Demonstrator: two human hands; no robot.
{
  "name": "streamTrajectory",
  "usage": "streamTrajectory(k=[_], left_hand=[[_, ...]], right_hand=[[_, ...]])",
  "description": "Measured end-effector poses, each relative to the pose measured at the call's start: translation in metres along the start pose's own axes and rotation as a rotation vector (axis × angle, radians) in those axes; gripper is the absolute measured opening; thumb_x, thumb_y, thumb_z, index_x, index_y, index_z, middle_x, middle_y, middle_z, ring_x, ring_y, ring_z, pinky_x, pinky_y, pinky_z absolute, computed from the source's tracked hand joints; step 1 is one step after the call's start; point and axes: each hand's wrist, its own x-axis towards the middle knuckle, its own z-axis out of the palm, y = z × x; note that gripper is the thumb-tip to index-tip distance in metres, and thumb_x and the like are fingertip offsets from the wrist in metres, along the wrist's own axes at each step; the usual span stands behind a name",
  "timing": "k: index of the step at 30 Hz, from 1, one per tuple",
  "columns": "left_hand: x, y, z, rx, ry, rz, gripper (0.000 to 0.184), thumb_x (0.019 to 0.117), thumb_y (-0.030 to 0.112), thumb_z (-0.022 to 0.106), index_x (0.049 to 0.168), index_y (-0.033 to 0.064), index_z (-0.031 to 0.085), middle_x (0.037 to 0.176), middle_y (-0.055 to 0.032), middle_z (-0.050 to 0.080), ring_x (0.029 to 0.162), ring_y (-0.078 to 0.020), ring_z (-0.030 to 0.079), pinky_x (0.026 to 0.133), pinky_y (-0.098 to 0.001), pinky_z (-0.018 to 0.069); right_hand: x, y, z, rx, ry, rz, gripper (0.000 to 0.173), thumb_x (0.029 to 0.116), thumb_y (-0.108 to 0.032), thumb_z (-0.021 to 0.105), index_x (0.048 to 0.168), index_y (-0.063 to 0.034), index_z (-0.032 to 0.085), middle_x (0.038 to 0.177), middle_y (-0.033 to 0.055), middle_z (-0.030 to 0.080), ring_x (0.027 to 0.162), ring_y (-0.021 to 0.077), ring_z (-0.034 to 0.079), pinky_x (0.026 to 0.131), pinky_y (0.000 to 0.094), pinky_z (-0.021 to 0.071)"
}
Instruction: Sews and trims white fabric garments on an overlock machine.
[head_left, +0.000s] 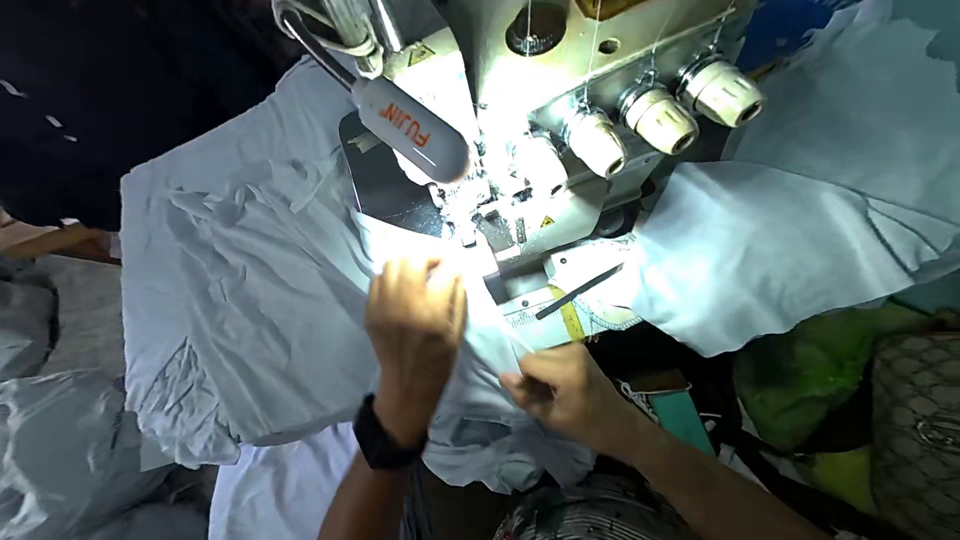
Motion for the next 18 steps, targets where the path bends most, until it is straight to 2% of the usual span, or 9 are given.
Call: streamTrajectory(k=[2, 4, 7, 10, 12, 13, 14, 15, 18], left_hand=[[-0.018, 0.02, 0.013, 0.148, 0.024, -0.029, 0.03, 0.1019, 0.017, 0.051, 0.112, 0.0028, 0.076, 0.116, -0.0174, 0.072, 0.11, -0.0349, 0.066, 0.096, -0.0507, 0.0481], [-0.027, 0.027, 0.023, 0.144, 0.029, -0.076, 0.036, 0.1044, 0.017, 0.043, 0.12, 0.0031, 0.073, 0.122, -0.0158, 0.072, 0.125, -0.0362, 0.061, 0.109, -0.0592, 0.036], [-0.017, 0.021, 0.02, 0.047, -0.025, -0.12, 0.036, 0.1038, 0.015, 0.041, 0.117, 0.0005, 0.071, 0.116, -0.0164, 0.073, 0.129, -0.0399, 0.059, 0.113, -0.0718, 0.0241], [-0.001, 0.006, 0.009, 0.008, -0.12, -0.087, 0.035, 0.1029, 0.016, 0.044, 0.116, -0.0034, 0.07, 0.115, -0.0193, 0.072, 0.123, -0.0394, 0.063, 0.112, -0.0741, 0.0229], [0.013, -0.009, 0.001, -0.121, -0.186, -0.103, 0.032, 0.1012, 0.014, 0.048, 0.116, -0.0066, 0.068, 0.11, -0.0216, 0.071, 0.115, -0.037, 0.066, 0.113, -0.0663, 0.0312], [0.019, -0.018, -0.005, -0.239, -0.2, -0.147, 0.03, 0.1015, 0.012, 0.049, 0.119, -0.0077, 0.063, 0.111, -0.0215, 0.068, 0.11, -0.032, 0.065, 0.109, -0.056, 0.0404], [0.022, -0.027, -0.011, -0.369, -0.189, -0.205, 0.031, 0.1035, 0.013, 0.047, 0.125, -0.0072, 0.057, 0.12, -0.0198, 0.065, 0.111, -0.0242, 0.064, 0.1, -0.045, 0.0489], [0.022, -0.038, -0.017, -0.493, -0.142, -0.227, 0.031, 0.1054, 0.018, 0.044, 0.128, -0.0021, 0.052, 0.135, -0.0132, 0.059, 0.121, -0.015, 0.06, 0.101, -0.0362, 0.0503], [-0.015, -0.075, -0.035, -0.619, 0.223, -0.291, 0.036, 0.1087, 0.029, 0.046, 0.137, 0.0087, 0.052, 0.161, -0.002, 0.039, 0.139, -0.0138, 0.05, 0.108, -0.0384, 0.0502]], right_hand=[[-0.002, -0.007, -0.008, -0.049, 0.041, -0.01, 0.036, 0.094, -0.019, 0.062, 0.061, -0.0058, 0.052, 0.051, 0.0034, 0.045, 0.046, 0.0098, 0.044, 0.044, 0.0225, 0.0335], [0.002, -0.008, -0.011, -0.11, 0.093, -0.003, 0.037, 0.0952, -0.018, 0.06, 0.061, -0.0051, 0.053, 0.051, 0.0035, 0.044, 0.046, 0.0091, 0.042, 0.044, 0.0216, 0.032], [0.013, -0.01, -0.012, -0.105, 0.114, 0.012, 0.035, 0.0944, -0.017, 0.062, 0.062, -0.0041, 0.054, 0.052, 0.0035, 0.045, 0.047, 0.0072, 0.042, 0.045, 0.0198, 0.0309], [0.028, -0.01, -0.012, 0.131, 0.055, 0.055, 0.034, 0.0914, -0.014, 0.065, 0.062, -0.003, 0.052, 0.054, -0.0004, 0.044, 0.05, -0.002, 0.037, 0.048, 0.0121, 0.0275], [0.04, -0.011, -0.011, 0.356, 0.024, 0.148, 0.034, 0.0911, -0.012, 0.066, 0.061, -0.0051, 0.053, 0.056, -0.0075, 0.044, 0.053, -0.0097, 0.036, 0.05, 0.0078, 0.0274], [0.047, -0.012, -0.011, 0.471, 0.02, 0.207, 0.031, 0.0909, -0.011, 0.067, 0.063, -0.0082, 0.054, 0.059, -0.0118, 0.045, 0.055, -0.0122, 0.038, 0.051, 0.0066, 0.0298], [0.052, -0.013, -0.01, 0.586, 0.028, 0.274, 0.028, 0.0901, -0.009, 0.067, 0.065, -0.0118, 0.057, 0.06, -0.0149, 0.048, 0.056, -0.0129, 0.041, 0.052, 0.0068, 0.0342], [0.057, -0.012, -0.008, 0.687, 0.042, 0.344, 0.027, 0.0895, -0.007, 0.067, 0.065, -0.0155, 0.058, 0.059, -0.0162, 0.051, 0.054, -0.0116, 0.045, 0.052, 0.0086, 0.0378], [0.065, -0.007, -0.001, 0.878, 0.057, 0.453, 0.03, 0.0891, -0.004, 0.067, 0.063, -0.0161, 0.06, 0.057, -0.0112, 0.055, 0.051, -0.005, 0.05, 0.051, 0.014, 0.0424]])
